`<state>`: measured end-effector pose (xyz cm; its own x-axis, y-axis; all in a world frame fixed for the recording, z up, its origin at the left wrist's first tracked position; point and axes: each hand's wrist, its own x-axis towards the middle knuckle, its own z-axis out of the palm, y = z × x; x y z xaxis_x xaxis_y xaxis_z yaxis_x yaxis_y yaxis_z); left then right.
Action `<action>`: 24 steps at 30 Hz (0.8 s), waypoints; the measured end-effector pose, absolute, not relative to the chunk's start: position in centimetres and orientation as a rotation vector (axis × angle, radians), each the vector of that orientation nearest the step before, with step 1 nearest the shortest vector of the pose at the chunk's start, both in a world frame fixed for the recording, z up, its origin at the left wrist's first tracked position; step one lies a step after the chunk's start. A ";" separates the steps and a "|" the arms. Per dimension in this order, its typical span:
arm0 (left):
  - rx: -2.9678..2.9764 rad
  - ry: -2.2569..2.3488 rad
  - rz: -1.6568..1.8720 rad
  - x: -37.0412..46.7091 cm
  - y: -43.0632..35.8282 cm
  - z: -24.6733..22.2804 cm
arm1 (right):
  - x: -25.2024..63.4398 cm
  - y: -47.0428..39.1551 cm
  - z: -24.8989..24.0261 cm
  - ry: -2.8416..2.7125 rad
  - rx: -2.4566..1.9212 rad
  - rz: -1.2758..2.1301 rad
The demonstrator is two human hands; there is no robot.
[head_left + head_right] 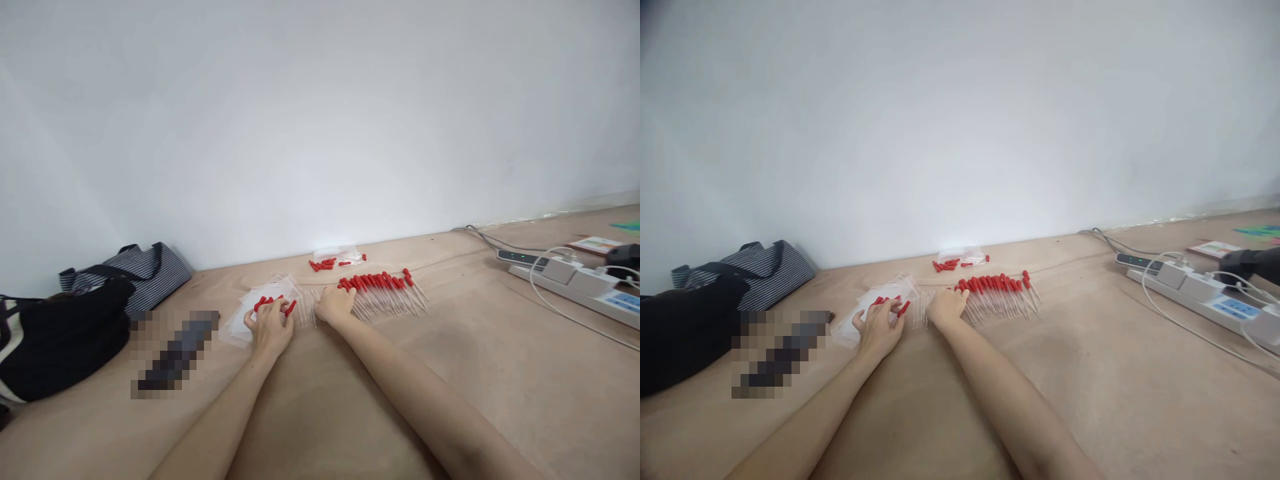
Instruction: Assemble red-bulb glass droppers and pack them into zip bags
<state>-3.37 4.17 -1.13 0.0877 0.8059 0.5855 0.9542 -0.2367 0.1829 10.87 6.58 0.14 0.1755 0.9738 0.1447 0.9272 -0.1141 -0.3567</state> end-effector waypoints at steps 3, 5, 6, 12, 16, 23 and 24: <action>-2.095 -1.738 -0.902 -3.2 3.9 -0.9 | 11.3 6.0 0.5 -1.812 -2.066 0.167; -2.094 -1.705 -0.924 -3.0 3.4 -0.7 | 12.2 5.0 0.8 -1.838 -2.021 0.143; -2.110 -1.683 -0.934 -2.8 3.1 -0.6 | 13.0 4.4 0.8 -1.853 -1.983 0.125; -2.519 -1.403 -0.877 0.2 -1.0 -0.4 | 20.7 -0.7 -1.0 -2.002 -1.524 0.021; -2.757 -1.271 -0.797 2.1 -2.9 -0.9 | 24.6 -3.4 -2.0 -2.124 -1.360 0.021; -2.802 -1.291 -0.729 2.5 -2.9 -1.2 | 24.3 -4.6 -1.5 -2.207 -1.313 0.025; -2.806 -1.297 -0.730 2.5 -2.9 -1.2 | 24.0 -4.6 -1.5 -2.206 -1.305 0.027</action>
<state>2.49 -2.95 -1.16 0.5608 0.7294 0.3917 0.7133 -0.6658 0.2187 24.04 -4.64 -1.49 -0.3611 0.8106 0.4609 0.7992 0.5237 -0.2950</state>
